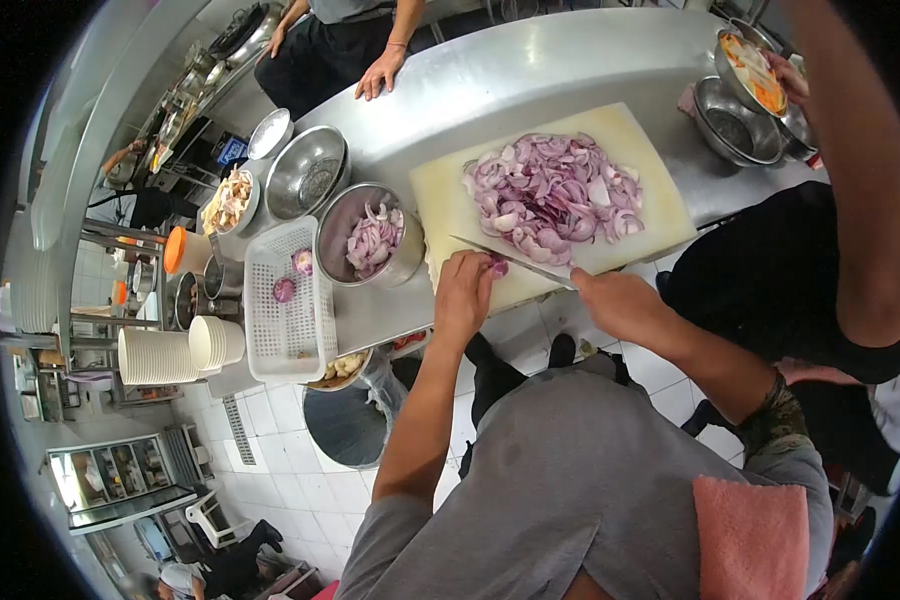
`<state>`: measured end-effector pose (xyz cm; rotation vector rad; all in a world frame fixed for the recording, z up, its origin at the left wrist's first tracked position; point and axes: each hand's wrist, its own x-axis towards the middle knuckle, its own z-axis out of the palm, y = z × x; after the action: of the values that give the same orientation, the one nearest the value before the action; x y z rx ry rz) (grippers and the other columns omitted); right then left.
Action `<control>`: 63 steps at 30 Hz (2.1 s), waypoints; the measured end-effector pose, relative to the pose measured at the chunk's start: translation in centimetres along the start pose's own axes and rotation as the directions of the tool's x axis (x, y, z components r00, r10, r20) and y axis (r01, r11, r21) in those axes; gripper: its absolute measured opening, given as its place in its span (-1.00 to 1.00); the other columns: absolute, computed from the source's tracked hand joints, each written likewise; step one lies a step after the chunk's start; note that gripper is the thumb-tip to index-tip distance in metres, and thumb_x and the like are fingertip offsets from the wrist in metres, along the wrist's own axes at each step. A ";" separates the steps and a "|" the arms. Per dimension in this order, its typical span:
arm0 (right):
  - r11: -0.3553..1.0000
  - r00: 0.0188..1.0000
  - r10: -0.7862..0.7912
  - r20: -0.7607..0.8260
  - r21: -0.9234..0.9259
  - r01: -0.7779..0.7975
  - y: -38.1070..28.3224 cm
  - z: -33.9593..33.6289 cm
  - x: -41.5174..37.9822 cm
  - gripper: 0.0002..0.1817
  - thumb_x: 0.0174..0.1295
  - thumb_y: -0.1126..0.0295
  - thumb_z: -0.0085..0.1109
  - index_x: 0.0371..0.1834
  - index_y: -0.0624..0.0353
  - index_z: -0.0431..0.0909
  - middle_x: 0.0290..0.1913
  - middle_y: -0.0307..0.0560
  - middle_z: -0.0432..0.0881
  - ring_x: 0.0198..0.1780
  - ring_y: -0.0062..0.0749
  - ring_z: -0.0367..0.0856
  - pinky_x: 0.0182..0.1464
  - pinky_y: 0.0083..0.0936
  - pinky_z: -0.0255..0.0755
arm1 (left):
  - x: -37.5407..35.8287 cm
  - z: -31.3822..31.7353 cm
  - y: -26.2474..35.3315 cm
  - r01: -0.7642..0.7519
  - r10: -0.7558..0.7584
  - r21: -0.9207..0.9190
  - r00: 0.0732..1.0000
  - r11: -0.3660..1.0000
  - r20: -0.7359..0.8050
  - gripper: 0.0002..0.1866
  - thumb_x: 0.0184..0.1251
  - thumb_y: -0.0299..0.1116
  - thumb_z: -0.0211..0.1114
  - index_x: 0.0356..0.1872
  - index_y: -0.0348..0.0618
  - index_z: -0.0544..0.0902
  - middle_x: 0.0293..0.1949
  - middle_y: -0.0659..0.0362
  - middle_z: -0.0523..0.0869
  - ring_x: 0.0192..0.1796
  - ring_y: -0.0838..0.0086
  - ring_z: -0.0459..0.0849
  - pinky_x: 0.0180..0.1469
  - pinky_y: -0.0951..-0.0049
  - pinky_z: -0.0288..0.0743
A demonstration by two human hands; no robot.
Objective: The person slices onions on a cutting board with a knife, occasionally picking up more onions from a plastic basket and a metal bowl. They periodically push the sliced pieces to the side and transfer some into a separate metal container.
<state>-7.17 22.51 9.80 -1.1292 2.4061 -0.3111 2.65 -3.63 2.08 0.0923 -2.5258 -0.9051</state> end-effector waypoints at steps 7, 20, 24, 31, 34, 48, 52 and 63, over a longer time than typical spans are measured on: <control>0.999 0.999 0.033 0.018 -0.002 -0.033 -0.4 0.0 -0.3 -0.71 0.38 0.48 0.00 0.12 0.30 0.45 -0.27 0.33 0.74 -0.16 0.33 0.77 -0.10 0.23 0.56 | 0.7 0.3 -0.4 -0.018 0.019 -0.056 1.000 0.998 0.007 -0.79 0.34 -0.53 0.40 -0.04 -0.23 0.65 -0.08 -0.01 0.67 0.00 0.03 0.65 0.09 0.15 0.53; 0.988 0.997 0.046 0.066 0.144 -0.055 -0.3 1.4 0.8 -0.72 0.39 0.49 -0.02 0.12 0.33 0.42 -0.25 0.37 0.73 -0.13 0.37 0.75 -0.07 0.23 0.54 | 0.2 1.1 -0.8 -0.007 0.002 -0.076 0.998 0.997 -0.063 -0.83 0.32 -0.52 0.38 -0.09 -0.20 0.68 -0.14 0.03 0.67 -0.07 0.04 0.63 0.03 0.12 0.51; 0.997 0.999 0.027 0.030 0.065 -0.029 -1.2 0.7 1.5 -0.78 0.36 0.53 -0.02 0.04 0.32 0.42 -0.24 0.39 0.73 -0.10 0.38 0.75 -0.05 0.25 0.54 | 0.3 1.2 -0.9 -0.042 0.035 -0.078 0.995 0.996 -0.090 -0.83 0.33 -0.51 0.38 -0.09 -0.18 0.68 -0.15 0.03 0.66 -0.08 0.05 0.63 0.02 0.12 0.51; 0.997 0.999 -0.015 -0.030 0.070 0.017 -0.1 2.4 1.4 -0.78 0.34 0.53 0.00 0.02 0.32 0.42 -0.29 0.38 0.73 -0.13 0.39 0.75 -0.09 0.24 0.55 | 0.8 1.0 -0.2 -0.013 0.008 -0.074 0.997 0.997 -0.079 -0.86 0.35 -0.51 0.39 -0.11 -0.21 0.68 -0.14 0.03 0.67 -0.07 0.07 0.64 0.01 0.16 0.53; 0.993 1.000 0.022 0.018 0.118 -0.024 -0.6 1.3 1.1 -0.78 0.34 0.53 0.01 0.03 0.31 0.42 -0.27 0.39 0.72 -0.14 0.38 0.75 -0.08 0.24 0.54 | 0.5 0.8 -0.3 -0.037 0.033 -0.058 0.997 0.998 -0.076 -0.87 0.38 -0.52 0.39 -0.11 -0.23 0.68 -0.13 0.02 0.68 -0.06 0.08 0.67 0.02 0.19 0.56; 0.984 0.999 0.027 0.039 0.173 -0.034 -0.4 2.9 0.1 -0.79 0.39 0.48 -0.04 0.02 0.29 0.44 -0.29 0.36 0.71 -0.15 0.40 0.73 -0.08 0.22 0.53 | 0.2 1.2 -0.4 0.012 -0.014 -0.031 0.998 0.999 -0.064 -0.88 0.37 -0.53 0.40 -0.13 -0.22 0.67 -0.12 0.01 0.66 -0.09 0.07 0.68 0.02 0.19 0.57; 0.980 0.998 -0.060 -0.032 0.186 0.065 1.1 4.3 2.5 -0.78 0.43 0.43 0.02 0.05 0.30 0.44 -0.25 0.35 0.72 -0.12 0.40 0.71 -0.04 0.22 0.53 | 0.2 1.2 -0.3 -0.069 0.071 0.030 0.994 0.997 -0.083 -0.83 0.36 -0.50 0.42 -0.10 -0.21 0.64 -0.14 0.00 0.66 -0.12 0.07 0.66 0.00 0.17 0.56; 0.963 1.000 -0.008 -0.027 0.270 0.015 4.2 4.4 4.4 -0.76 0.47 0.34 0.11 0.09 0.20 0.47 -0.22 0.37 0.72 -0.08 0.41 0.70 -0.02 0.28 0.47 | -0.1 -0.7 1.3 0.146 -0.148 -0.039 0.986 0.989 -0.071 -0.78 0.34 -0.58 0.37 -0.03 -0.22 0.63 -0.07 0.01 0.69 -0.09 0.10 0.72 -0.13 0.16 0.60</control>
<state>-10.21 21.74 3.02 -1.0197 2.2921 -0.6405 3.14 -3.04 3.34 0.3001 -2.4593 -0.9823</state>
